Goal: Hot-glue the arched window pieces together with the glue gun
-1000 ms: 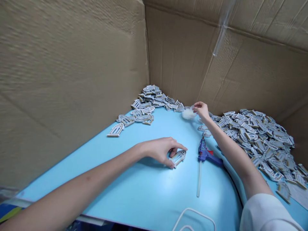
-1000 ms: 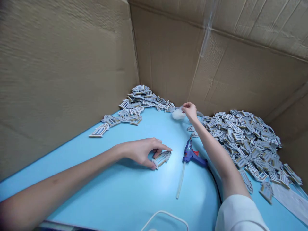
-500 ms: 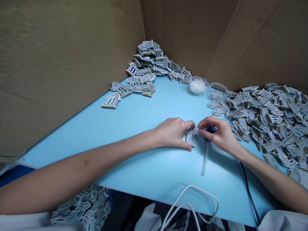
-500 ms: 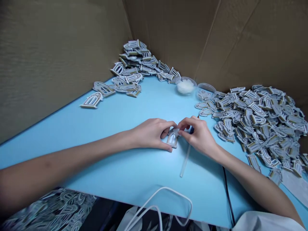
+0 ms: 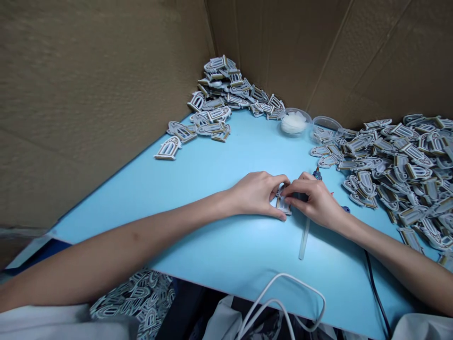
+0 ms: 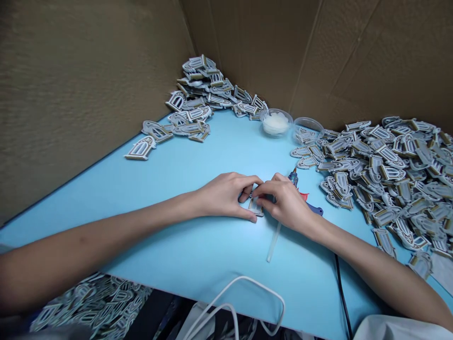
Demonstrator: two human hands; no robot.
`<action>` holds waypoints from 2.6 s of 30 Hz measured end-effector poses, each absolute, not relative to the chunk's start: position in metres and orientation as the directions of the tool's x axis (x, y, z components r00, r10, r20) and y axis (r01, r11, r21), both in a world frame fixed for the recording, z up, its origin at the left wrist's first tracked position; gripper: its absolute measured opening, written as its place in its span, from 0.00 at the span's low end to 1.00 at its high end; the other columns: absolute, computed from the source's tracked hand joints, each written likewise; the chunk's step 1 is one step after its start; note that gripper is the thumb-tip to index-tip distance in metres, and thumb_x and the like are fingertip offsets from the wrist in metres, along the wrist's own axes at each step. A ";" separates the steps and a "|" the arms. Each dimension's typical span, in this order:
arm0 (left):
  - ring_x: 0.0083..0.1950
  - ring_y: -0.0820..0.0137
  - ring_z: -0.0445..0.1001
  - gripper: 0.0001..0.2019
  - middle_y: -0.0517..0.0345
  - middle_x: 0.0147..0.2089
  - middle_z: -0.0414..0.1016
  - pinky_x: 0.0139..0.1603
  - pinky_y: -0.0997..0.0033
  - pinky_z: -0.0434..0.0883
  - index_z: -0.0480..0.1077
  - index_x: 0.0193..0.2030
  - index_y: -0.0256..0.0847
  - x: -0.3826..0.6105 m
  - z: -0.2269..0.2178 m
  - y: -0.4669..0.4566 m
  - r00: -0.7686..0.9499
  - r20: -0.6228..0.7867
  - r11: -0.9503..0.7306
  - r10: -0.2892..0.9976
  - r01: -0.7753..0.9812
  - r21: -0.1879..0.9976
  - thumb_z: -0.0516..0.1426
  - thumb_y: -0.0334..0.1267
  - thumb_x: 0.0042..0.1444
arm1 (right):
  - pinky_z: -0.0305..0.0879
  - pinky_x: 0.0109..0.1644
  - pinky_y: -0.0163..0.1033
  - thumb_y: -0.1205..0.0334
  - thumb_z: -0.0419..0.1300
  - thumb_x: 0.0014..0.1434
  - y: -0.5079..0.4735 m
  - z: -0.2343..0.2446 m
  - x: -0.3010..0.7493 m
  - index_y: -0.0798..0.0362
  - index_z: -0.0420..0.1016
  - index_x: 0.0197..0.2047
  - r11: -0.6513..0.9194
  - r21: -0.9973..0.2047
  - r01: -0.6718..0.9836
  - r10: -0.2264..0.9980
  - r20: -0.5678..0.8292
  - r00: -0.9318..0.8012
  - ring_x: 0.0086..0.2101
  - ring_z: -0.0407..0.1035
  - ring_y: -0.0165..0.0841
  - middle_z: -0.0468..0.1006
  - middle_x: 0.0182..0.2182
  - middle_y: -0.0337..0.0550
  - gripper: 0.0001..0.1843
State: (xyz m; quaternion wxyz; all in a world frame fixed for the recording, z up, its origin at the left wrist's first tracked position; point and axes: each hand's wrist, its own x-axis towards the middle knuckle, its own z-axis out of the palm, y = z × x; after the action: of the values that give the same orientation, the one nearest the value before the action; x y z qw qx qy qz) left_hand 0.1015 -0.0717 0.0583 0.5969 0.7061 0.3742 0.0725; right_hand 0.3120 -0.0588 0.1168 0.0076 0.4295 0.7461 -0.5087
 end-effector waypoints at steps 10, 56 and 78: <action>0.31 0.74 0.69 0.28 0.67 0.29 0.71 0.33 0.74 0.56 0.68 0.38 0.40 0.104 0.058 -0.072 0.695 -0.369 0.021 0.617 0.455 0.890 0.74 0.57 0.44 | 0.63 0.46 0.47 0.70 0.64 0.66 -0.072 0.113 0.308 0.49 0.81 0.45 0.316 -0.672 0.670 0.639 -0.371 -0.674 0.42 0.69 0.42 0.78 0.42 0.47 0.08; 0.71 0.53 0.73 0.07 0.39 0.64 0.78 0.70 0.46 0.74 0.82 0.45 0.38 0.092 0.045 -0.070 0.774 0.182 -0.280 0.606 -0.007 0.960 0.66 0.37 0.62 | 0.64 0.36 0.40 0.52 0.62 0.67 -0.083 0.121 0.387 0.51 0.73 0.40 -0.666 -0.691 0.283 0.618 -0.722 -0.311 0.29 0.70 0.34 0.80 0.33 0.41 0.11; 0.69 0.54 0.74 0.10 0.34 0.64 0.76 0.67 0.50 0.77 0.79 0.47 0.35 0.100 0.038 -0.075 0.744 0.229 -0.351 0.628 0.009 0.936 0.65 0.39 0.65 | 0.64 0.36 0.41 0.51 0.62 0.67 -0.083 0.121 0.387 0.51 0.73 0.41 -0.670 -0.689 0.276 0.613 -0.724 -0.316 0.29 0.70 0.34 0.79 0.33 0.42 0.12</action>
State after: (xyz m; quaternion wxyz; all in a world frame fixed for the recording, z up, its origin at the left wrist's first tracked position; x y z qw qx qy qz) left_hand 0.1002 -0.0746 0.0382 0.5304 0.7684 0.2072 0.2920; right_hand 0.3872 -0.0834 0.1210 -0.1182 0.5726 0.3883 -0.7123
